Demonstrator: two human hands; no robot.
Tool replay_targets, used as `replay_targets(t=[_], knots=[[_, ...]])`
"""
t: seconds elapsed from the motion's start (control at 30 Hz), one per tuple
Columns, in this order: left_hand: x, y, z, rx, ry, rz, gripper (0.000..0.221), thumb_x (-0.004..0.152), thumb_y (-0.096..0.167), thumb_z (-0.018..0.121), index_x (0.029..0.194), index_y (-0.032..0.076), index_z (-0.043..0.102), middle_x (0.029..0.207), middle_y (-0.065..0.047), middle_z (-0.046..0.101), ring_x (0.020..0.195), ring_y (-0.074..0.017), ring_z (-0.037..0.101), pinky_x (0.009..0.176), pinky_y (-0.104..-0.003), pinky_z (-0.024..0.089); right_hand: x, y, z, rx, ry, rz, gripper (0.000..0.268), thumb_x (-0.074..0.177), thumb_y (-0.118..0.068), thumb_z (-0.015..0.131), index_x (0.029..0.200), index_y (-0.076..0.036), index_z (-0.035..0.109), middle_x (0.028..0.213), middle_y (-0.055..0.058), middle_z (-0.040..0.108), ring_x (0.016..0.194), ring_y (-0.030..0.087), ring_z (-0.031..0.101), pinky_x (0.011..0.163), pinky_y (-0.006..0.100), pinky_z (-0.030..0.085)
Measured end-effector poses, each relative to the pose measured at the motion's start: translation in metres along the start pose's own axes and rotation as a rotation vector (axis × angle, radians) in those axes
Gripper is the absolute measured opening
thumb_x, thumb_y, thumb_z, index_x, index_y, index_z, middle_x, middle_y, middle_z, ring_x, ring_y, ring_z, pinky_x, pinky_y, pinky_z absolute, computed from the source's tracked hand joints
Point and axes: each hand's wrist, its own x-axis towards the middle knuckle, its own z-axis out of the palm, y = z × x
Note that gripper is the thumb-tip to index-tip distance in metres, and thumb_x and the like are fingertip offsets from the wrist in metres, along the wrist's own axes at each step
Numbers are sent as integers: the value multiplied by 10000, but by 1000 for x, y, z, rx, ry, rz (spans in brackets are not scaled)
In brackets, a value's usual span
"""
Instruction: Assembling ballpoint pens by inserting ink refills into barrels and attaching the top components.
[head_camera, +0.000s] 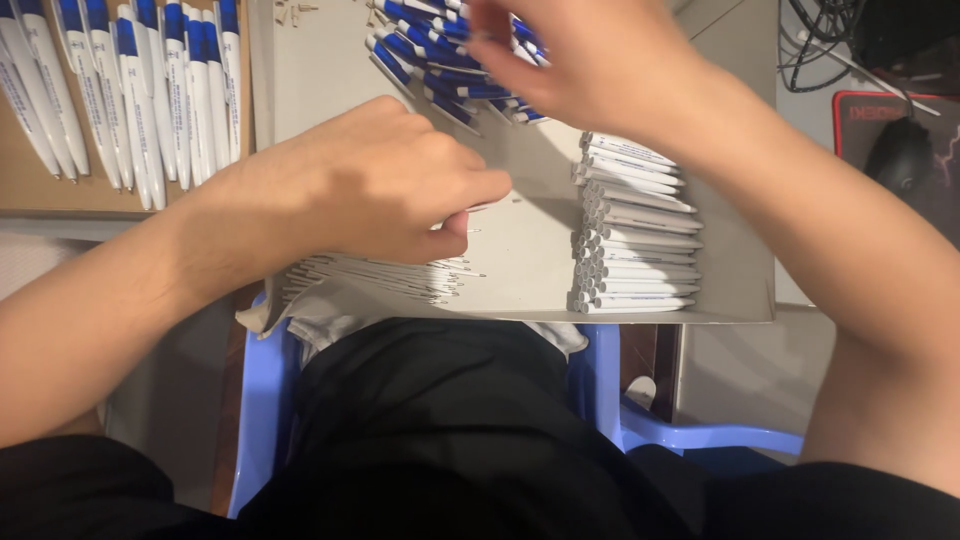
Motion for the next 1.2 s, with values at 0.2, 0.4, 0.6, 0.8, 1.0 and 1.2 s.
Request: replay_targets(t=[0.2,0.4,0.6,0.8,1.0,1.2], knots=[[7,9,-6,9,-150,-143,153,908,176,526,782,134,602,651,14,685,544,-285,593,531,-448,427,-63,3,-22,33,72,-42,188,1159,-91,792,1009,-39,692,914,32,686,759,216,557,753,378,423],[10,14,-12,-18,-136,-225,211,1019,220,519,818,161,541,667,42,644,559,-252,550,536,-425,390,-87,12,-18,88,37,25,136,1126,-117,723,1025,-28,703,913,50,700,742,236,568,853,406,433],[10,12,-7,4,-6,-200,215,1056,231,553,854,155,558,725,43,610,638,-222,570,499,-419,401,-80,26,-2,124,-29,18,15,1030,-38,692,1031,-43,706,952,61,720,857,264,650,821,421,480],[9,12,-4,12,-55,-231,217,1058,256,548,869,158,588,732,40,619,667,-229,582,495,-419,396,-73,23,18,157,-172,-34,142,944,-62,681,1059,-53,764,996,75,757,918,296,673,846,450,509],[9,11,-2,21,-71,-218,236,1048,243,561,828,158,584,707,41,615,657,-228,571,498,-413,403,-71,25,9,169,-178,-98,215,981,-96,653,1153,-64,777,1017,70,787,898,287,696,852,439,523],[11,12,-3,11,-111,-226,267,1057,264,552,813,162,588,727,52,639,678,-218,593,516,-412,417,-78,70,-5,1,-104,189,206,1049,-97,630,1172,-46,787,1027,99,770,841,290,682,693,429,484]])
